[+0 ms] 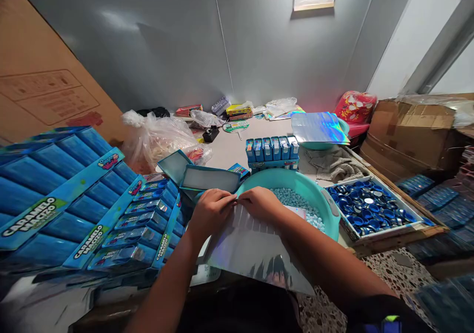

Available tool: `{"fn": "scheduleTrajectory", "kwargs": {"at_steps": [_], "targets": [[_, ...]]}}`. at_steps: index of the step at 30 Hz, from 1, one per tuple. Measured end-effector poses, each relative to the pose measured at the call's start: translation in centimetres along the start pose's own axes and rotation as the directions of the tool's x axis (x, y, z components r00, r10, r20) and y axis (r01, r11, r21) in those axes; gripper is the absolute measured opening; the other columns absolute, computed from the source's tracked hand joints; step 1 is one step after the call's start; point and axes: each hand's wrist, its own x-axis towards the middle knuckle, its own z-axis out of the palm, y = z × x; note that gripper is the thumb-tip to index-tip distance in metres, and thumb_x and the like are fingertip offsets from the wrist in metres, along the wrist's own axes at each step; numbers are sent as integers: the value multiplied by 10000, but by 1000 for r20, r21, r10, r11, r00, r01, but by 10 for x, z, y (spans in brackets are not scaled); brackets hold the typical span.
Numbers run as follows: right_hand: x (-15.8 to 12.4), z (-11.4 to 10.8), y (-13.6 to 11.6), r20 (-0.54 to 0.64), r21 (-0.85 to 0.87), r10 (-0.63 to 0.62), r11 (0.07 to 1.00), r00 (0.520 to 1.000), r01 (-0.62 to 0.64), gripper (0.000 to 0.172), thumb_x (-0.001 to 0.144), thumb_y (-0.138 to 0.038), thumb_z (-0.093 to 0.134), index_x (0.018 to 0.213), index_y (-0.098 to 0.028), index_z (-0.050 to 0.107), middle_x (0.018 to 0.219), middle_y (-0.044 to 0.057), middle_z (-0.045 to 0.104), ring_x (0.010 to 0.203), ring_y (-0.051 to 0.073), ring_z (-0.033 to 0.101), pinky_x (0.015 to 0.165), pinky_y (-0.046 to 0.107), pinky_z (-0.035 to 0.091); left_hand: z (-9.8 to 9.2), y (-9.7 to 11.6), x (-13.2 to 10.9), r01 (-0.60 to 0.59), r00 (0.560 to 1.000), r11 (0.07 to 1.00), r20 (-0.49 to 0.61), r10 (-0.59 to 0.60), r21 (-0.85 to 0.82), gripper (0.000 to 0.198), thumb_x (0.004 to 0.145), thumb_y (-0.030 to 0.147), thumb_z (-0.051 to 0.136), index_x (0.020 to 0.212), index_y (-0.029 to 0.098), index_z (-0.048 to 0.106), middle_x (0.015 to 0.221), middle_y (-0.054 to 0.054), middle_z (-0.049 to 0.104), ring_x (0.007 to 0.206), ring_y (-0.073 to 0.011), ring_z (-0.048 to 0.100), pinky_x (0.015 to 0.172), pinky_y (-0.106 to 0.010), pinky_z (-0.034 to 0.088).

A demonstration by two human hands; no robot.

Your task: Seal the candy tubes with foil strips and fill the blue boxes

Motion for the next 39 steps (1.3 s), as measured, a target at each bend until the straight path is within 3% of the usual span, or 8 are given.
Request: {"fn": "scheduleTrajectory", "kwargs": {"at_steps": [5,11,14,22,29,32,35,39], "targets": [[-1,-2,-1,-3,6,6,1000,1000,-6,366,1035,-322,462,840,-191,743,823,49,739,723,140,585,625,260,276,0,-2,-4,23,998,999,-65,-25,-26,226,974,347,568,1091,255,738,1008,-69,755,961,-223,655,915,-401,457],[-1,2,-5,36,-74,50,996,998,-47,312,1023,-240,443,943,-200,741,942,69,747,822,166,621,642,265,273,-2,-11,5,15,996,990,88,-2,-142,231,989,355,541,999,226,732,950,-54,755,904,-200,664,860,-354,450],[0,3,-4,43,-85,45,995,998,-42,312,1014,-225,441,904,-194,732,933,72,745,816,169,622,633,273,263,-2,-10,7,15,995,989,104,0,-147,247,999,344,518,966,215,725,950,-49,758,898,-201,660,851,-356,441],[1,4,0,21,-99,64,993,998,-62,337,1029,-254,416,907,-192,724,938,85,748,825,180,639,642,261,290,9,-2,-3,-12,999,1000,-52,13,10,267,968,261,536,1179,272,700,1067,-69,744,1028,-223,641,1081,-468,397],[0,3,-4,37,-109,72,992,997,-67,361,1040,-301,409,938,-208,743,977,90,758,843,191,664,654,252,328,10,-4,-14,-91,994,995,-57,93,37,273,985,243,521,1176,300,708,1206,-27,740,1157,-219,639,1162,-482,316],[0,3,-3,26,-114,55,992,998,-52,325,1013,-238,431,931,-212,744,971,80,763,847,188,669,643,256,315,9,-1,-15,-63,996,997,-62,66,39,303,979,249,529,1242,278,676,1232,-48,729,1178,-228,636,1172,-491,294],[-1,3,-3,3,-124,39,992,999,-38,323,996,-216,434,895,-206,741,957,82,766,842,191,673,626,271,297,9,2,-15,-15,999,999,-49,16,31,332,977,245,517,1278,267,654,1230,-65,726,1180,-234,635,1178,-498,290],[-1,3,-3,-15,-135,37,990,999,-39,343,1005,-257,432,869,-196,742,934,93,770,817,196,677,616,283,296,11,1,-16,-54,997,998,-53,55,21,294,972,242,531,1224,280,678,1231,-47,727,1179,-233,635,1150,-487,345]]}}
